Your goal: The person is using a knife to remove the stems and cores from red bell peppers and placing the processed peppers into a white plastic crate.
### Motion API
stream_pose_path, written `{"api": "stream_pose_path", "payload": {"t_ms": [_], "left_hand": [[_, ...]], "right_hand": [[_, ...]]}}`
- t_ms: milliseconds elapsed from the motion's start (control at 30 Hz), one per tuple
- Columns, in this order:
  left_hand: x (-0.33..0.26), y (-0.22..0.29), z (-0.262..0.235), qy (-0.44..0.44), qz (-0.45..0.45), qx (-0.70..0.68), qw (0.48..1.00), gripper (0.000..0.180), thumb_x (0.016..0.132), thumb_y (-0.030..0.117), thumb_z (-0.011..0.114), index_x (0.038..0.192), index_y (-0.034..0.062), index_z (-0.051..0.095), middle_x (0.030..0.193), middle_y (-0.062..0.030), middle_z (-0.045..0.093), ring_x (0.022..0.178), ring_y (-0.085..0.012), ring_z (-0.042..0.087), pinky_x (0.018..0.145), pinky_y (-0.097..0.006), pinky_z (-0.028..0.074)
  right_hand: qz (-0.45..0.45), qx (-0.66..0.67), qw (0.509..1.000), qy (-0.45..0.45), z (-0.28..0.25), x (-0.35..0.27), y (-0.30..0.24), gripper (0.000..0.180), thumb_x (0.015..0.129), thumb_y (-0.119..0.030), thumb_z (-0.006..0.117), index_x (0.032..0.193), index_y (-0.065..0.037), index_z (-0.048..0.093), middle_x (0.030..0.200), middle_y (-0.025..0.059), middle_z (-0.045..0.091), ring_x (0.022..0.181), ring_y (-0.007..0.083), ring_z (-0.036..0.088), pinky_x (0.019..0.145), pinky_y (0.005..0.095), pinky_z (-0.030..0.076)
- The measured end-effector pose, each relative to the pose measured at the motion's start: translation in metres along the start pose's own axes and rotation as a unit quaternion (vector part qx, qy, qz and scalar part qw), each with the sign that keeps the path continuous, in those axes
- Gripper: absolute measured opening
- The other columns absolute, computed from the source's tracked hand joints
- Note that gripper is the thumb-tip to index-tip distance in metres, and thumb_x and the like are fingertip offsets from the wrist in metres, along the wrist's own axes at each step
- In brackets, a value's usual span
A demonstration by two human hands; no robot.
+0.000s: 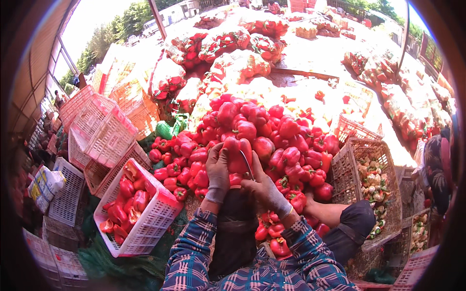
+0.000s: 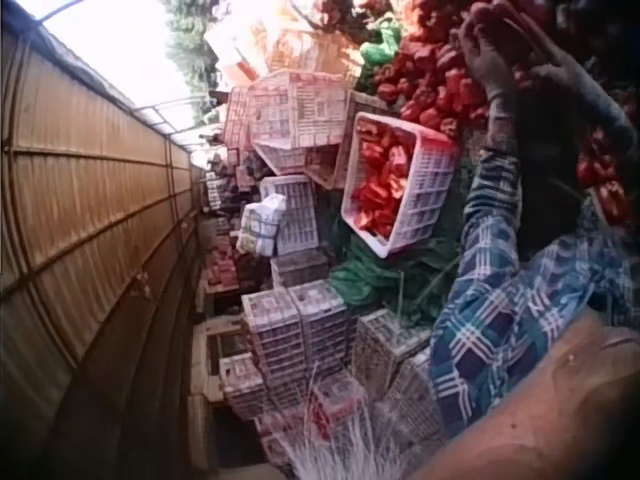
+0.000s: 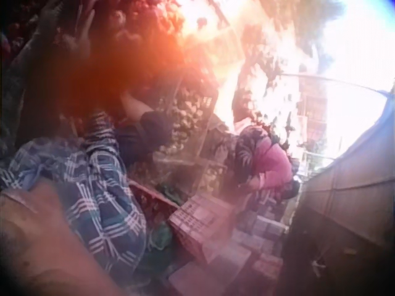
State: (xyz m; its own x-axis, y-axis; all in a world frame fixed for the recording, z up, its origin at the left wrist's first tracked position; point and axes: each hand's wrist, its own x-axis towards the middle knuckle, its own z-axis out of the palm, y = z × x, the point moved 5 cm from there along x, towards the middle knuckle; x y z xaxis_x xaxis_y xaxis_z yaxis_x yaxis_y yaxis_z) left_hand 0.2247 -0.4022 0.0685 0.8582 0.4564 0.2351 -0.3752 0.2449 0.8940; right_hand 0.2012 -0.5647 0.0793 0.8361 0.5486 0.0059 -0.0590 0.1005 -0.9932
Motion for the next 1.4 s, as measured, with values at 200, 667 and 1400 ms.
{"api": "stream_pose_path", "payload": {"t_ms": [200, 667, 1400], "left_hand": [[0.019, -0.038, 0.002, 0.099, -0.105, -0.062, 0.988, 0.022, 0.103, 0.024, 0.056, 0.114, 0.0061, 0.063, 0.107, -0.0047, 0.066, 0.092, -0.0148, 0.063, 0.083, -0.030, 0.055], [0.057, -0.025, 0.032, 0.139, -0.042, -0.047, 0.988, 0.019, 0.104, 0.017, 0.051, 0.112, 0.0064, 0.064, 0.104, -0.0024, 0.066, 0.092, -0.0130, 0.060, 0.082, -0.029, 0.053], [-0.051, 0.040, 0.089, -0.289, -0.178, -0.065, 0.938, 0.088, 0.080, 0.023, 0.081, 0.150, 0.0100, 0.030, 0.140, -0.0123, 0.045, 0.127, -0.0234, 0.051, 0.106, -0.038, 0.045]], "right_hand": [[0.064, -0.070, 0.995, 0.045, -0.006, 0.013, -0.016, 0.093, 0.086, -0.009, 0.059, 0.161, -0.013, 0.003, 0.091, 0.0084, 0.065, 0.075, 0.0119, 0.062, 0.067, 0.0273, 0.051], [-0.034, -0.230, 0.954, 0.187, -0.070, -0.052, -0.059, 0.060, 0.089, -0.028, 0.068, 0.141, -0.007, 0.048, 0.093, 0.0173, 0.071, 0.087, 0.0250, 0.071, 0.079, 0.0370, 0.054], [-0.224, -0.277, 0.919, 0.169, -0.047, -0.051, -0.079, 0.077, 0.081, -0.039, 0.079, 0.142, -0.004, 0.048, 0.100, 0.0229, 0.071, 0.091, 0.0357, 0.072, 0.076, 0.0416, 0.058]]}}
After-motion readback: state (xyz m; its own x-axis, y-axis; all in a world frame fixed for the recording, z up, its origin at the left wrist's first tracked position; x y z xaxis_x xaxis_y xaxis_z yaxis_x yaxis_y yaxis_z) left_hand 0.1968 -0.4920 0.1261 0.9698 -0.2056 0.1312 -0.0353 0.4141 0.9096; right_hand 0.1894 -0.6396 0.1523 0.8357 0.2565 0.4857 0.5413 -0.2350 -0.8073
